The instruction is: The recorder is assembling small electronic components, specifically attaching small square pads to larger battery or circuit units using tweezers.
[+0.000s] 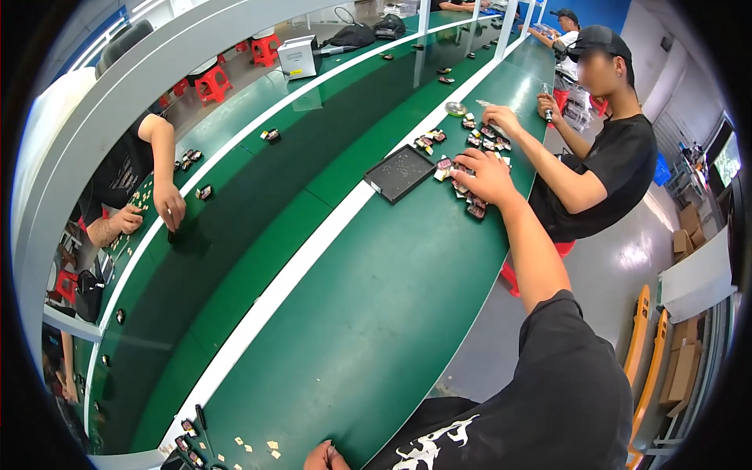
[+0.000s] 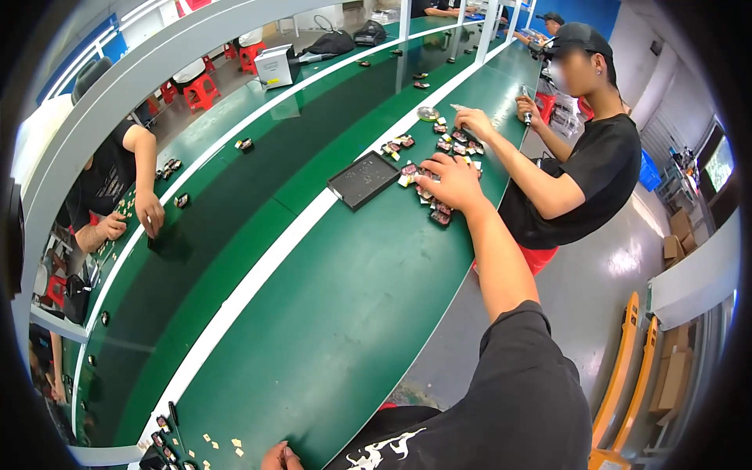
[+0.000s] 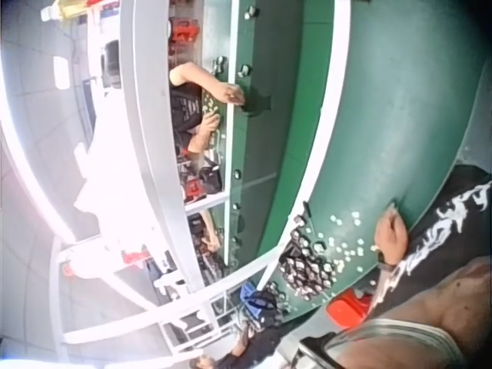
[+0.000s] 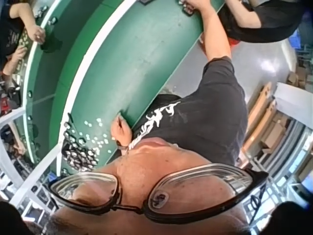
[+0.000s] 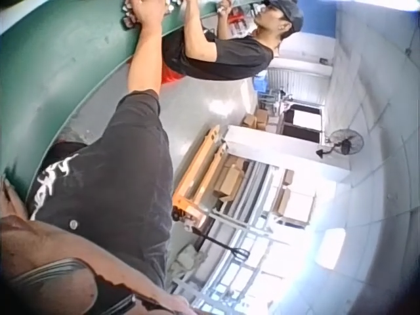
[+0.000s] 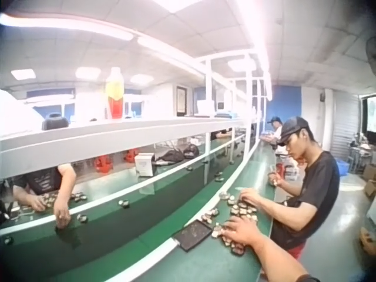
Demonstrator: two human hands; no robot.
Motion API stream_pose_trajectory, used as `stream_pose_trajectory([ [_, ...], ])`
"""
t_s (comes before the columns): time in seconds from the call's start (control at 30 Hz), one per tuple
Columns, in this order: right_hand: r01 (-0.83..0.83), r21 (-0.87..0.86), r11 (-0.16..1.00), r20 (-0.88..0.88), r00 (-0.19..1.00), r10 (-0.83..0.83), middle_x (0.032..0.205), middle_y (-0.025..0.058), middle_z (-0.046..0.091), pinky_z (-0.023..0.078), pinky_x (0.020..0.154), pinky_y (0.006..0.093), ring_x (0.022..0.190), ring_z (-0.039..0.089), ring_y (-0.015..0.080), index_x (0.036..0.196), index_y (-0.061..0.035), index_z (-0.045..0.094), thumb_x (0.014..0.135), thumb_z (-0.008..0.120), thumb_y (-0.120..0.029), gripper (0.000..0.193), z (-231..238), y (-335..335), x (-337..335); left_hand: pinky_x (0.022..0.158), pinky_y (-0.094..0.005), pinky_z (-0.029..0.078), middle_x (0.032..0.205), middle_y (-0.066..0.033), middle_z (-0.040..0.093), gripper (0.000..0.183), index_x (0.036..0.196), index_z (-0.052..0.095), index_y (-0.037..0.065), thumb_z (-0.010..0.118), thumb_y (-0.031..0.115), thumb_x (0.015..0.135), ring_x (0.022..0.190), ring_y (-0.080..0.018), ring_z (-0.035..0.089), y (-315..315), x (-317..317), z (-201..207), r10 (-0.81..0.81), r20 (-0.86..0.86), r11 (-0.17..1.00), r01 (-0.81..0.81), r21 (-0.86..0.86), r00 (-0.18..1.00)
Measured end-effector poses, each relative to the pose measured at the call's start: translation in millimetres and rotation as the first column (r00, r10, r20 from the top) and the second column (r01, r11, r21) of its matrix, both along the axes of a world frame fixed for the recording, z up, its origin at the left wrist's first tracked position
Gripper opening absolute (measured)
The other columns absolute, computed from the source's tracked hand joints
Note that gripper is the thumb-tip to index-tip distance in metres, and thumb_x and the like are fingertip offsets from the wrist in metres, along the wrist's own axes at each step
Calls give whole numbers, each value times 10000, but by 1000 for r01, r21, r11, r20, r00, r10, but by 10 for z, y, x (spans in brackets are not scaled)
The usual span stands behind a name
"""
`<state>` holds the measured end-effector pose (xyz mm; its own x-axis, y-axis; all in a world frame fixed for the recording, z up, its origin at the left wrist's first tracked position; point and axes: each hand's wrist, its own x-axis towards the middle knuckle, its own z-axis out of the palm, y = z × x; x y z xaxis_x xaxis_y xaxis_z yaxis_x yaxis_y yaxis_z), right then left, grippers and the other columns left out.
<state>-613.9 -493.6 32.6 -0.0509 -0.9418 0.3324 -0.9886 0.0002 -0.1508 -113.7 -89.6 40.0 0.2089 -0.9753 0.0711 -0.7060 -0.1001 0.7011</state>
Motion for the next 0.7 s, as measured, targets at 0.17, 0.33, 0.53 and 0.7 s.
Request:
stream_pose_trajectory([
  [0.17, -7, -29, 1000, 27, 1000, 7, 1383, -3, 637, 410, 1088, 543, 1264, 556, 347, 1242, -225, 754, 886, 662, -598, 524, -72, 308, 216, 823, -449, 554, 1001, -239, 734, 199, 1114, 737, -21, 646, 80, 969, 906, -413, 698, -10, -8, 29, -36, -93, 999, 36, 1, 995],
  [0.33, 20, -88, 996, 3, 1000, -20, 1336, 9, 657, 418, 1062, 528, 1223, 574, 336, 1190, -201, 766, 886, 691, -561, 478, -73, 704, 664, 843, -443, 553, 1024, -230, 740, 208, 1122, 736, -21, 637, 98, 982, 927, -412, 701, 2, 38, -40, -94, -78, 992, 87, -96, 992],
  [0.53, -92, -103, 990, 118, 988, 104, 1283, 14, 653, 346, 1072, 647, 1234, 537, 391, 1136, -203, 787, 840, 706, -602, 504, -112, 1216, 1539, 846, -445, 551, 1027, -227, 739, 198, 1102, 731, -21, 635, 112, 990, 930, -413, 699, 21, 69, -33, -117, -95, 987, 105, -119, 989],
  [0.7, -229, -84, 970, 129, 963, 238, 1269, 58, 644, 329, 1079, 680, 1230, 530, 417, 1076, -201, 800, 841, 698, -631, 501, -47, 1679, 2578, 815, -454, 547, 1004, -223, 738, 196, 1086, 724, -25, 633, 123, 994, 911, -412, 697, 77, 107, -69, -135, -79, 978, 120, -169, 988],
])
